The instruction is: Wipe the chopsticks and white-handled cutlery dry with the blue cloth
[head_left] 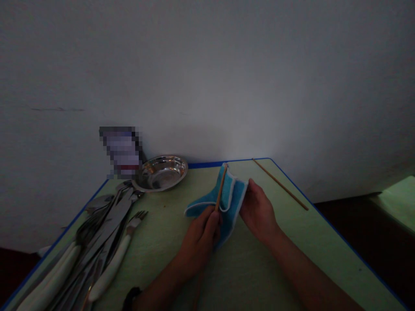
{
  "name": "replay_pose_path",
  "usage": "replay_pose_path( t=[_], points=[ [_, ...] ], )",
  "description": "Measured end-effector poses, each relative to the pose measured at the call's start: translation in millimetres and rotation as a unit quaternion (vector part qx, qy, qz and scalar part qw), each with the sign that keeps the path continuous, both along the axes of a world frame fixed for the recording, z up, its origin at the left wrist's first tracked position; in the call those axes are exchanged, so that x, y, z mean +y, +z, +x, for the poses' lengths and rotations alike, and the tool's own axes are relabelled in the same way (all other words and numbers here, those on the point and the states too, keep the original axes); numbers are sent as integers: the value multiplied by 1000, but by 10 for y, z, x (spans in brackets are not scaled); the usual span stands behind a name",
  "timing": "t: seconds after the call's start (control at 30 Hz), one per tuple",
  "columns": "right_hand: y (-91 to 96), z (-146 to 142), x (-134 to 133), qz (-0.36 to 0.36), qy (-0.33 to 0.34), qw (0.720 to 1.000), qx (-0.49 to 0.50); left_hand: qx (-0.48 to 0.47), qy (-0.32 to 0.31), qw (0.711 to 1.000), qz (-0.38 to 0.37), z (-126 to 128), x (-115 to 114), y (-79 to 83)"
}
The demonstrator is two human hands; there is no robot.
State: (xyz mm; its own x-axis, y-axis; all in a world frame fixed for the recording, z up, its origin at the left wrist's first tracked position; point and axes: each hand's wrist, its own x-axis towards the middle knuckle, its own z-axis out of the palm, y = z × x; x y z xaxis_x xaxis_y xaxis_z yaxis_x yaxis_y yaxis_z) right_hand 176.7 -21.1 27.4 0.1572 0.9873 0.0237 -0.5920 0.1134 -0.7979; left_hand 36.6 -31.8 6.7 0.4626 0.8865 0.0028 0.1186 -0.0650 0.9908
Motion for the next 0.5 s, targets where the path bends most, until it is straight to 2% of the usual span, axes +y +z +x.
replay_pose_path(
  t=[0.1,0.37,0.5],
  points=[
    [-26,-25,15,-28,-31,999,22,13,-13,1000,8,9,-10,3],
    [-67,-2,-27,-31,-21,989,-140,76,-49,993,71,61,-95,29],
    [-75,-38,-22,-39,-109,966,-231,132,-55,985,95,134,-131,44]
  ],
)
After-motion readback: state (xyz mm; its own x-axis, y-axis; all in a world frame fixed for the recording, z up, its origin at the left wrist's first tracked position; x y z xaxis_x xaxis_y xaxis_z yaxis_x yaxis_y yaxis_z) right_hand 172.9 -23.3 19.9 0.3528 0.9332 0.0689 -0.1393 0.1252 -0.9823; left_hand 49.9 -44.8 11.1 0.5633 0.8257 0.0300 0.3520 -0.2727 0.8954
